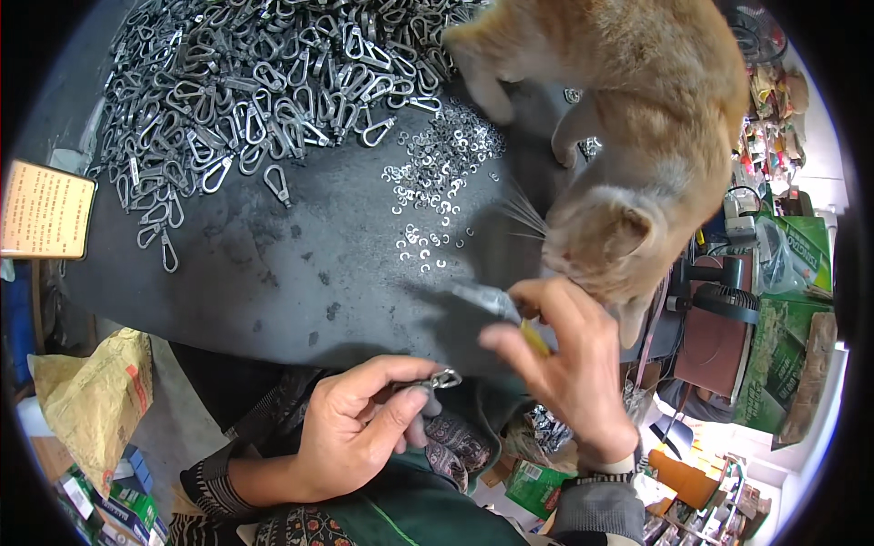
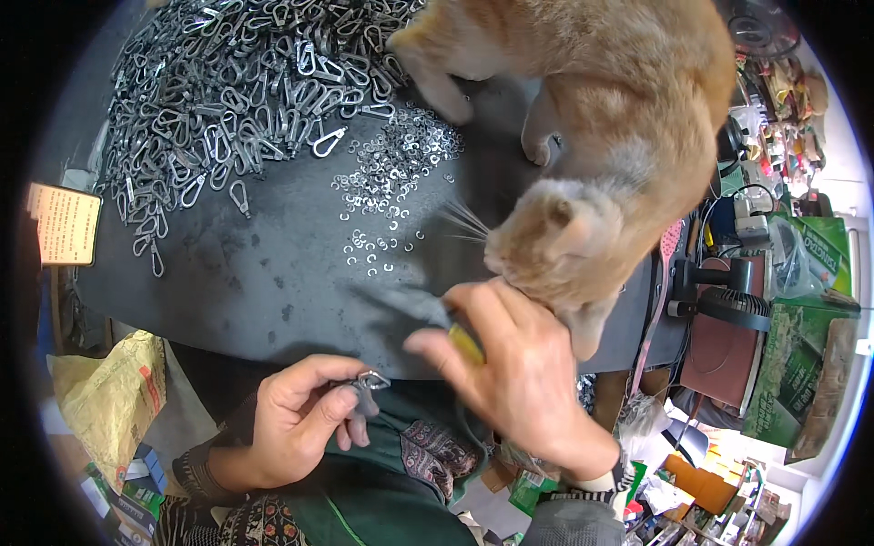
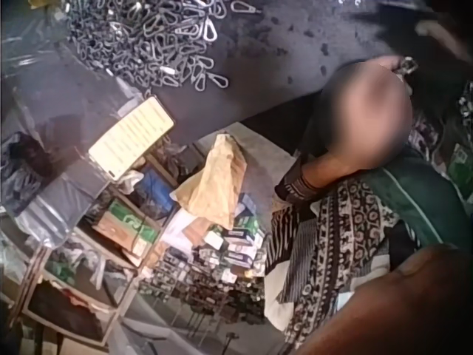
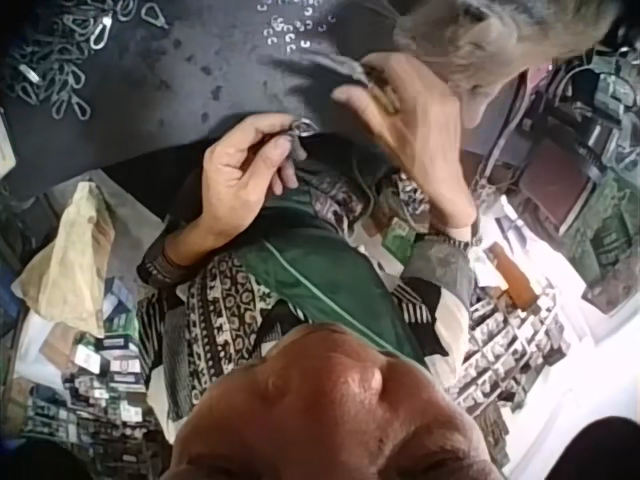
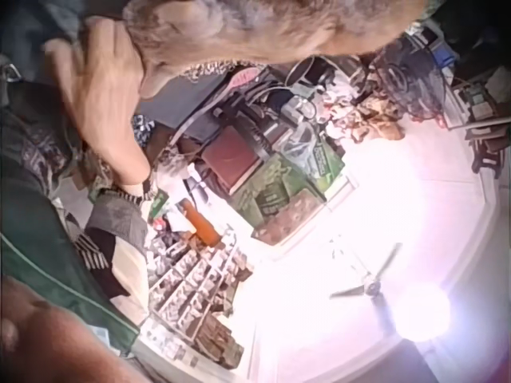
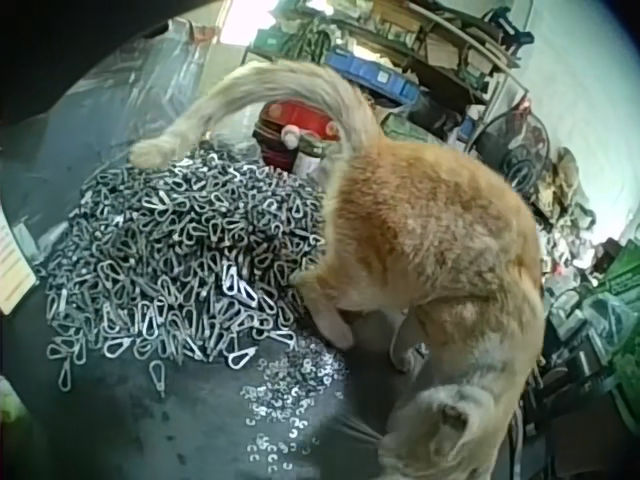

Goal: The person assembles metal clips by using pliers to attach small metal rings onto each clip.

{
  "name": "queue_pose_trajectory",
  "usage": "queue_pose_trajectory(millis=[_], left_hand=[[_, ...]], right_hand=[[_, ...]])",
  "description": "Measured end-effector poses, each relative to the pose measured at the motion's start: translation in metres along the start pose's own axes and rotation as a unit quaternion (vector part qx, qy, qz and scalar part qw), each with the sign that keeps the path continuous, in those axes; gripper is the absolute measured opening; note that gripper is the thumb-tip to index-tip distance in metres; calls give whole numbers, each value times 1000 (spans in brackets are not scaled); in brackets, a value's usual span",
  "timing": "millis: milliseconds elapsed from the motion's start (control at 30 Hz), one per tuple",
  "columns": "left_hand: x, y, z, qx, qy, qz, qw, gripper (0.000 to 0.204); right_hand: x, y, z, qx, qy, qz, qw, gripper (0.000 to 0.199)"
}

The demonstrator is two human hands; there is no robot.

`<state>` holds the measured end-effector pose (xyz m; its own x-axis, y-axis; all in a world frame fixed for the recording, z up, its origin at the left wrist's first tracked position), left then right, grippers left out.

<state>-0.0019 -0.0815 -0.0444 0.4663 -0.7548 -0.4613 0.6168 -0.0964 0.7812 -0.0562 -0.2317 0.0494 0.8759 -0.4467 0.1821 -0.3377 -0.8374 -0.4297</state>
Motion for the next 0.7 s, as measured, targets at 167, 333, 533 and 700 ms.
queue_pose_trajectory(millis=[167,333,533,700], left_hand=[[-12,-7,8,103,-95,-6,990,19],[-10,-15,10,76,-105,-12,991,20],[-9,-17,10,83,-113,-10,990,20],[-9,-14,10,91,-118,4,989,20]], right_hand=[[9,24,0,-251,-14,4,968,22],[13,18,5,-256,-6,-20,966,20],[18,7,7,-243,29,-69,967,22],[18,4,8,-259,25,-63,964,22]])
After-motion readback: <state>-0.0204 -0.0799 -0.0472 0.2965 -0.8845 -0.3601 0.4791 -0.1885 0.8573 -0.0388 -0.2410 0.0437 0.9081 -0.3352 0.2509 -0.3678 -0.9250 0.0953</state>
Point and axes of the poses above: each hand's wrist, its own x-axis towards the middle knuckle, its own z-axis out of the palm, y = z × x, the point moved 9 cm from there along x, towards the middle knuckle, and after that the axes turned 10 degrees about y, right-handed, at the moved point
